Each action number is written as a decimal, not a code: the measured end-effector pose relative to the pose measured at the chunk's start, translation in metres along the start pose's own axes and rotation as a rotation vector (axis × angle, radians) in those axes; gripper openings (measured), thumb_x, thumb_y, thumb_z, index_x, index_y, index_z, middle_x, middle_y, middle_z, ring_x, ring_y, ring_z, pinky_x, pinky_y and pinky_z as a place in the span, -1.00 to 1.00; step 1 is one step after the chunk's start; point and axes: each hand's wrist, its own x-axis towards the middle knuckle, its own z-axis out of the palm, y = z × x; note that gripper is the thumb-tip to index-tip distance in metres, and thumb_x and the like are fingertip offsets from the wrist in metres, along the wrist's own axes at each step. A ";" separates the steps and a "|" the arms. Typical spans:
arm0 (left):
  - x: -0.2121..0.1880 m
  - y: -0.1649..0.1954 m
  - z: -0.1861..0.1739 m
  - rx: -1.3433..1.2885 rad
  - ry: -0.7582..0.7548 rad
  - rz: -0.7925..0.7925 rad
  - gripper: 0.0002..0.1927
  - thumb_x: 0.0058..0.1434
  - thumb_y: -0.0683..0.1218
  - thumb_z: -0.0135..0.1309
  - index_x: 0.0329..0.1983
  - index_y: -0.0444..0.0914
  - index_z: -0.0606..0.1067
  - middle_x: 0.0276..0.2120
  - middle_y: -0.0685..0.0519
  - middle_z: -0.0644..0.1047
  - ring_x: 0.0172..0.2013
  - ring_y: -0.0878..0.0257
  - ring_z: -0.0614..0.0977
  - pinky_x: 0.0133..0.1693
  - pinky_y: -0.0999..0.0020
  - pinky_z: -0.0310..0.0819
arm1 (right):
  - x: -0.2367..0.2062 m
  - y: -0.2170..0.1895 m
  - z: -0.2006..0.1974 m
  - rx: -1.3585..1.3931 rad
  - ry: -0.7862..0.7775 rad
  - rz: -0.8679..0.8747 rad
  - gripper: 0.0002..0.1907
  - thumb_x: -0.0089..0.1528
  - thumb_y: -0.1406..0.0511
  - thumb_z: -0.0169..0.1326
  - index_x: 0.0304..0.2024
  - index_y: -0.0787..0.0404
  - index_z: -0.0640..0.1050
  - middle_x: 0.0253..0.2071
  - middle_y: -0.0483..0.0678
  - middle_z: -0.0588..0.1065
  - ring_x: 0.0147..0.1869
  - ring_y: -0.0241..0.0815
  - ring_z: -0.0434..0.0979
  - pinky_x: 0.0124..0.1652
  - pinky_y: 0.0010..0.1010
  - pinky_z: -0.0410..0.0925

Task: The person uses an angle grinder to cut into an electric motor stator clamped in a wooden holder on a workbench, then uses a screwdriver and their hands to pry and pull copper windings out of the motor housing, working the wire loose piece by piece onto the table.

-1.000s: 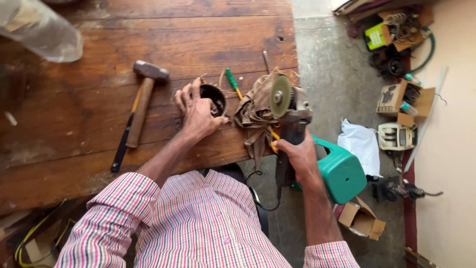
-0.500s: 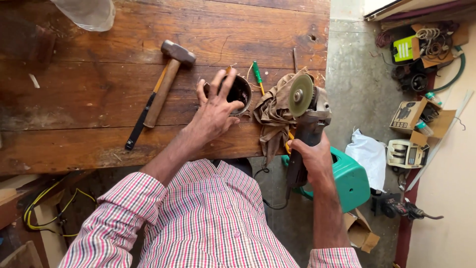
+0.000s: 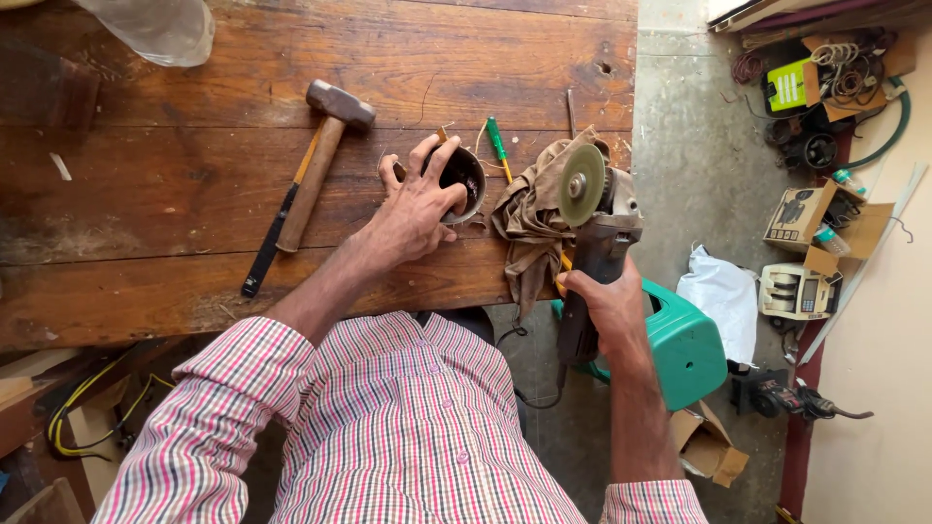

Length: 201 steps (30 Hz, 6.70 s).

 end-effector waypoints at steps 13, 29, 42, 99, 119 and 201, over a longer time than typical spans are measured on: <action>-0.004 0.009 0.005 0.225 0.061 -0.034 -0.56 0.06 0.05 0.38 -0.11 -0.28 0.53 0.50 -0.28 -0.10 0.47 -0.15 -0.19 0.27 -0.65 -0.21 | 0.002 0.000 -0.002 -0.003 0.005 -0.012 -0.52 0.00 0.42 0.28 -0.04 0.30 0.44 -0.34 -0.04 0.51 -0.36 -0.24 0.57 -0.42 -0.39 0.46; -0.012 0.000 0.000 0.290 0.175 0.197 -0.78 0.26 0.00 0.21 -0.07 -0.10 0.51 0.16 -0.02 0.16 0.29 -0.01 0.07 0.36 -0.55 -0.19 | 0.001 -0.008 0.008 -0.091 -0.038 0.000 -0.51 0.00 0.40 0.28 -0.03 0.25 0.44 -0.35 -0.07 0.50 -0.36 -0.22 0.54 -0.40 -0.36 0.44; -0.101 -0.025 0.011 -0.110 0.553 -0.313 -0.39 0.18 0.22 0.33 0.14 -0.22 0.53 0.27 -0.21 0.26 0.26 -0.09 0.18 0.25 -0.23 0.20 | 0.021 -0.059 0.032 -0.472 -0.314 0.024 -0.54 -0.08 0.38 0.29 -0.12 0.26 0.48 -0.34 -0.09 0.48 -0.32 -0.22 0.50 -0.33 -0.33 0.43; -0.166 -0.037 0.026 -0.195 0.622 -0.575 -0.70 0.18 -0.04 0.27 -0.07 -0.26 0.60 0.25 -0.23 0.27 0.29 -0.14 0.23 0.27 -0.20 0.21 | 0.061 -0.086 0.074 -1.213 -0.412 0.025 -0.15 -0.11 0.12 0.33 0.19 0.25 0.41 -0.15 0.12 0.56 -0.16 -0.02 0.64 -0.17 -0.17 0.53; -0.107 0.098 0.016 -1.041 0.047 -0.237 -0.37 0.12 0.24 0.23 0.13 -0.24 0.50 0.01 -0.11 0.59 0.01 0.10 0.64 0.07 0.14 0.56 | 0.000 -0.025 -0.007 0.105 -0.056 0.035 -0.56 0.04 0.32 0.25 -0.07 0.26 0.44 -0.36 0.04 0.48 -0.38 -0.07 0.54 -0.40 -0.20 0.47; -0.239 0.268 -0.211 -0.225 0.765 -1.231 -0.35 -0.10 0.07 0.43 0.06 -0.23 0.52 -0.22 -0.13 0.63 -0.22 0.05 0.67 -0.11 0.10 0.54 | 0.063 -0.030 -0.099 0.159 -0.575 -0.021 -0.65 0.34 0.29 0.00 0.13 0.32 0.47 0.07 0.14 0.58 0.13 0.00 0.60 0.08 -0.15 0.44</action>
